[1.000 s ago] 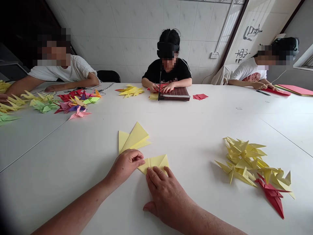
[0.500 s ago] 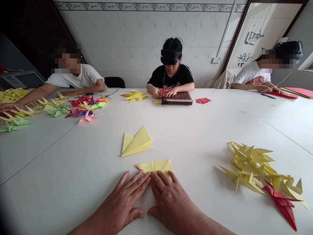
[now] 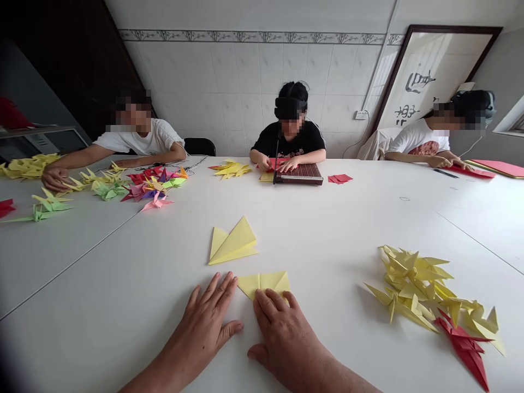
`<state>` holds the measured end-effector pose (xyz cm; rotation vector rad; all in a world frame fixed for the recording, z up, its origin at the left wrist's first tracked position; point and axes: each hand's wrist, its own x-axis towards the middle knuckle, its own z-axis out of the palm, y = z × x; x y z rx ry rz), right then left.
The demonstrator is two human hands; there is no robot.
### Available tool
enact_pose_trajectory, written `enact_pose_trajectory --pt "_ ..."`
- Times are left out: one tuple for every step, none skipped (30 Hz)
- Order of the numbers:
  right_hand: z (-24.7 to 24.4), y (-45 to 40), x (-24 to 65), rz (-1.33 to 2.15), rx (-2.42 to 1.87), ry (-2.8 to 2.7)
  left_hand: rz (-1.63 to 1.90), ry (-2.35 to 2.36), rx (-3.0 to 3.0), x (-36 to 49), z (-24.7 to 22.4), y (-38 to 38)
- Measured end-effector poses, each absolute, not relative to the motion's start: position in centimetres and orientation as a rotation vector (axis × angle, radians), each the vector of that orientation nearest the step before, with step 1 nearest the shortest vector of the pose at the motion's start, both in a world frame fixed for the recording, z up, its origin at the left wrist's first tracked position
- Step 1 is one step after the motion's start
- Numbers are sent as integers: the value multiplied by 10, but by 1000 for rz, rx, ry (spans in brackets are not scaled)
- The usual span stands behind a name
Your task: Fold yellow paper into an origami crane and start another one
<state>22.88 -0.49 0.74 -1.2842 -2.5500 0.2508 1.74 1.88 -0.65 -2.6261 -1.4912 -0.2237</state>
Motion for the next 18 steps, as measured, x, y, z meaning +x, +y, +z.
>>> enact_pose_trajectory --pt "8 -6 225 252 -1309 -2532 -254 -1490 -2617 23 -6 18" --pt "8 -7 222 254 -1336 -2506 -290 -1471 -2622 28 -5 18" --pt "8 -8 218 258 -1361 -2474 -324 -1441 -2643 33 -4 18" --pt "8 -9 215 261 -1379 -2441 -359 -1410 -2677 37 -3 18" --pt "8 -9 213 272 -1384 -2415 -388 -1387 -2723 41 -2 19" --pt "8 -10 213 291 -1380 -2399 -410 -1374 -2777 43 -1 20" --pt "7 -10 215 310 -1370 -2389 -424 -1369 -2831 44 -1 22" --pt "6 -10 219 329 -1363 -2383 -428 -1368 -2884 44 -1 24" --pt "5 -10 225 339 -1371 -2375 -431 -1366 -2929 43 -1 25" --pt "4 -9 233 326 -1394 -2360 -437 -1362 -2963 42 -1 27" --pt "3 -9 242 297 -1446 -2331 -451 -1354 -2988 40 -1 29" --pt "2 -7 251 287 -1490 -2328 -476 -1352 -3002 38 -1 30" --pt "0 -6 260 289 -1522 -2327 -511 -1359 -3008 37 -1 31" --pt "-1 -4 268 289 -1525 -2332 -554 -1373 -3006 36 -1 32" --pt "-2 -2 274 281 -1507 -2343 -598 -1393 -3001 35 0 33" --pt "-3 0 279 280 -1474 -2369 -641 -1415 -2996 35 1 34" --pt "-3 2 281 277 -1435 -2397 -680 -1437 -2993 35 2 35" --pt "-4 5 281 267 -1396 -2420 -716 -1456 -2991 36 3 36"
